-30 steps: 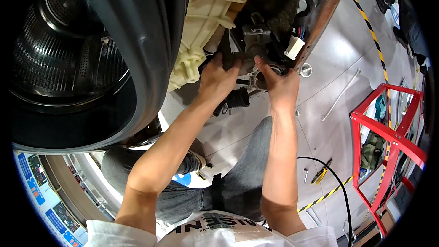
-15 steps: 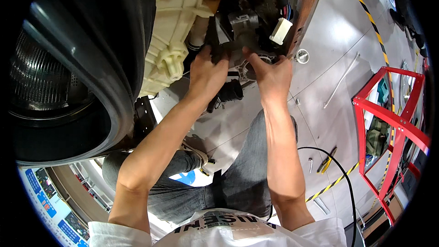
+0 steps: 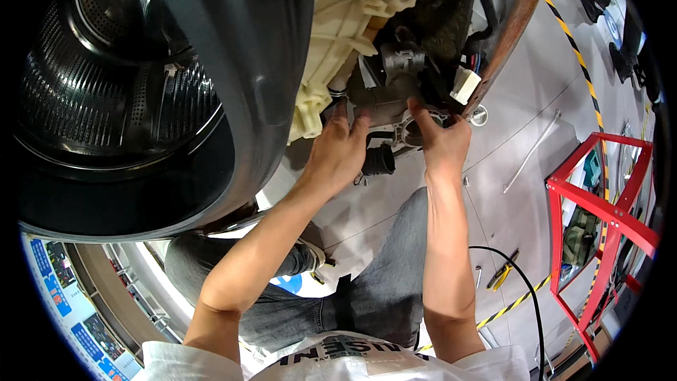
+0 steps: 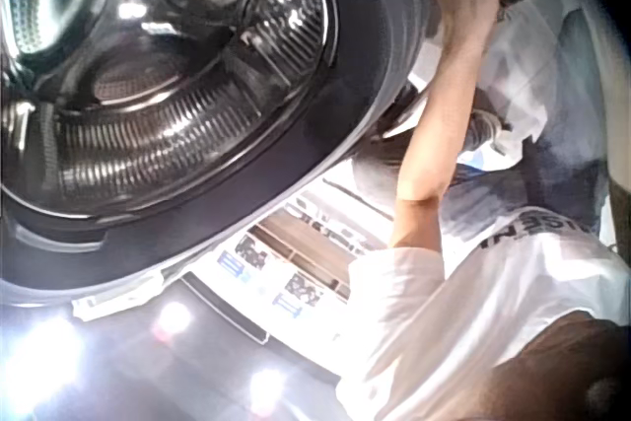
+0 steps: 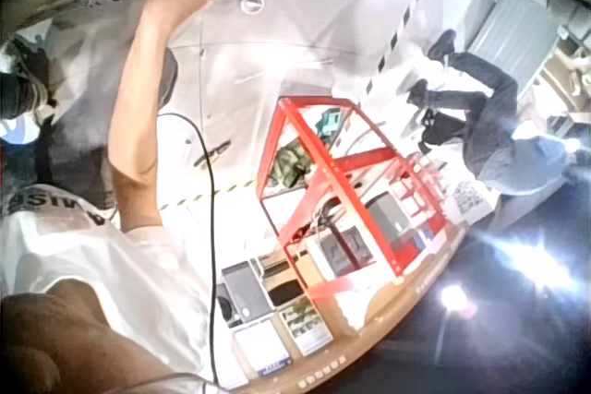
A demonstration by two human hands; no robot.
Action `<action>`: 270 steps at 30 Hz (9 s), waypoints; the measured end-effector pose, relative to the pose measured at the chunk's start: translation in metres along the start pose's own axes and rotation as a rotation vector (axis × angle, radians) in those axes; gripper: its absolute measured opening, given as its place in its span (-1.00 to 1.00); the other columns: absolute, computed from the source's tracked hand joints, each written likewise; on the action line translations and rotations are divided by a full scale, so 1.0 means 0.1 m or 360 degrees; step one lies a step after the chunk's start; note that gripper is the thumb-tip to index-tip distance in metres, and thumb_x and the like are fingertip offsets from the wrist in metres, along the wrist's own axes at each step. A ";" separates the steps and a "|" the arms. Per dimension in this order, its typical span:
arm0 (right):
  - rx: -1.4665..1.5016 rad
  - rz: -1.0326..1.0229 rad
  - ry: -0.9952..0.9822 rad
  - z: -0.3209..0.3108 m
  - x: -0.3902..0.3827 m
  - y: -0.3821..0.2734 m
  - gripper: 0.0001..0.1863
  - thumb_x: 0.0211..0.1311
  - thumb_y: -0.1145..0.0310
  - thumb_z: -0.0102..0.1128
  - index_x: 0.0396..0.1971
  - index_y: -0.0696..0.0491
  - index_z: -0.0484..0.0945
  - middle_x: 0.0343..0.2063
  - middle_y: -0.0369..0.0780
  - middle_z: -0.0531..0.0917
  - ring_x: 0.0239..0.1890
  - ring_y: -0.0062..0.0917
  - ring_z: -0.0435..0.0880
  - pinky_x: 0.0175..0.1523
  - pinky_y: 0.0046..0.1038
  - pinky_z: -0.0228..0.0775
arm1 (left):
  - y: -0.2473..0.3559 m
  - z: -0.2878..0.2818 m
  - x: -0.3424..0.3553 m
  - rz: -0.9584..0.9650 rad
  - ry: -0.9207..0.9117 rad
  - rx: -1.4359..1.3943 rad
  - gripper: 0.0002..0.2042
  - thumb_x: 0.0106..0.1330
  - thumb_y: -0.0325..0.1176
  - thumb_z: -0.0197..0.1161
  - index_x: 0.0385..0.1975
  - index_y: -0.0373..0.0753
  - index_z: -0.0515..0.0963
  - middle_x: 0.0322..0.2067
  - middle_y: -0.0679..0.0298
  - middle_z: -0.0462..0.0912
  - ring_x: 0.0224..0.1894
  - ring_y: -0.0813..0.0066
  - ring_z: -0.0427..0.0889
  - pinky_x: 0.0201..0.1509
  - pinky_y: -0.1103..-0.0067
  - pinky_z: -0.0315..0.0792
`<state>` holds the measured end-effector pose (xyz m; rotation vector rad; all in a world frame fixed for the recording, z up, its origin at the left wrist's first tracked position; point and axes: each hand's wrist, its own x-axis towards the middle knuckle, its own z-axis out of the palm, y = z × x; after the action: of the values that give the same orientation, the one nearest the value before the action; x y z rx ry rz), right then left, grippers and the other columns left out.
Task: The person manipulates the internal lower components of a washing machine by hand, handling hoses and wiring, and then uses pliers to adjust a component.
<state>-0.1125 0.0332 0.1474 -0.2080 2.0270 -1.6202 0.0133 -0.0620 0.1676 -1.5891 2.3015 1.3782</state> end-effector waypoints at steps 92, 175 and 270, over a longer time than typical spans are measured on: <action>0.0167 -0.0073 -0.0126 -0.05 0.05 0.06 -0.71 0.07 0.44 0.34 -0.25 0.32 0.59 -0.33 -0.26 0.66 -0.33 -0.67 0.54 -0.17 -0.60 0.37 | 0.15 0.25 0.56 -0.0877 -0.0110 -0.1328 -0.70 0.33 -0.24 0.13 -0.05 -0.28 0.53 -0.16 0.17 0.64 -0.20 0.36 0.62 -0.11 0.47 0.51; 0.0062 -0.0034 -0.0074 -0.04 0.08 0.09 -0.70 0.06 0.40 0.34 -0.26 0.30 0.61 -0.37 -0.28 0.67 -0.37 -0.66 0.53 -0.20 -0.60 0.36 | -0.12 0.18 0.04 0.0492 0.0424 0.0538 -0.80 0.09 -0.57 0.15 -0.26 -0.43 0.48 -0.32 -0.12 0.59 -0.20 -0.15 0.57 -0.09 0.22 0.47; -0.0238 0.0012 0.0037 -0.04 0.12 0.13 -0.49 -0.15 0.07 0.39 -0.38 0.27 0.63 -0.40 0.03 0.69 -0.24 -0.15 0.68 -0.09 -0.31 0.45 | 1.10 -0.05 0.79 0.0597 -0.0816 0.2077 -0.58 0.20 -0.43 0.02 0.11 -0.22 0.43 0.03 0.05 0.52 0.05 0.10 0.52 0.11 0.33 0.41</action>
<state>-0.1220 0.0345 0.1317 -0.2364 2.1655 -1.4737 -0.1068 -0.1144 0.2043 -0.3623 2.2674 0.0293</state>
